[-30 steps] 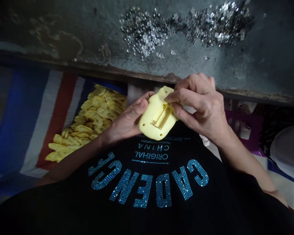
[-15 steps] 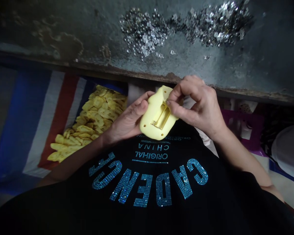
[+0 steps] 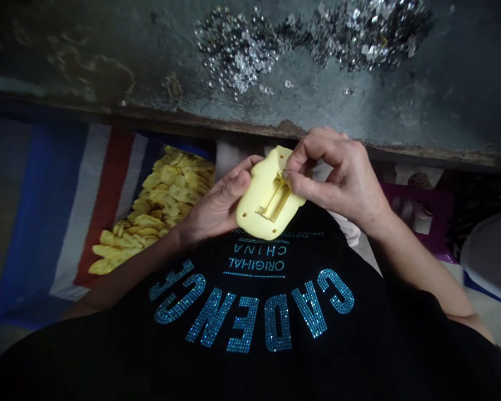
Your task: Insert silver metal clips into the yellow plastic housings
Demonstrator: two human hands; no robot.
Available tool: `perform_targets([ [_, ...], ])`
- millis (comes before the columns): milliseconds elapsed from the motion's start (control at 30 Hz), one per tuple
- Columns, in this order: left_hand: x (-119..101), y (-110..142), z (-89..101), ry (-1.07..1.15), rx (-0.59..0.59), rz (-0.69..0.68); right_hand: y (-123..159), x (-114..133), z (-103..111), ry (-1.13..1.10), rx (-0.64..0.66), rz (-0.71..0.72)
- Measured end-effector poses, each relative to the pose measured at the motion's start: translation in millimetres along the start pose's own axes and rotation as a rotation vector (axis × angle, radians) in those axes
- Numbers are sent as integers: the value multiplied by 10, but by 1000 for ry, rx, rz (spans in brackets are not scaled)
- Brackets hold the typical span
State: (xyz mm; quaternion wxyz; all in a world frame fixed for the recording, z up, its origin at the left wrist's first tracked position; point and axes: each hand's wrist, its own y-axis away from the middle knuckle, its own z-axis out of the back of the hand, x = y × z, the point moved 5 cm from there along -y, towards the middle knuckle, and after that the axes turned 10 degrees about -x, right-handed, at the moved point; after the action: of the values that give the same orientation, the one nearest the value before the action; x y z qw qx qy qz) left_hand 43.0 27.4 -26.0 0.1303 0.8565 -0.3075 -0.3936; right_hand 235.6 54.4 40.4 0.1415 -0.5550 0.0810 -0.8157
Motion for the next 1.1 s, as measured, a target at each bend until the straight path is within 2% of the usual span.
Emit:
perform_targets([
  [167, 9, 1, -6, 30, 8, 8, -3, -16, 29, 9, 32, 17],
  [367, 20, -5, 22, 31, -8, -1, 56, 31, 102, 9, -33, 73],
  [533, 15, -21, 20, 10, 27, 7, 154, 140, 82, 160, -70, 169],
  [667, 14, -15, 11, 21, 12, 16, 226, 236, 51, 318, -40, 265],
  [900, 25, -29, 23, -21, 25, 2, 237, 256, 82, 308, -73, 270],
  [1100, 26, -45, 31, -54, 42, 5, 235, 261, 43, 377, -27, 343],
])
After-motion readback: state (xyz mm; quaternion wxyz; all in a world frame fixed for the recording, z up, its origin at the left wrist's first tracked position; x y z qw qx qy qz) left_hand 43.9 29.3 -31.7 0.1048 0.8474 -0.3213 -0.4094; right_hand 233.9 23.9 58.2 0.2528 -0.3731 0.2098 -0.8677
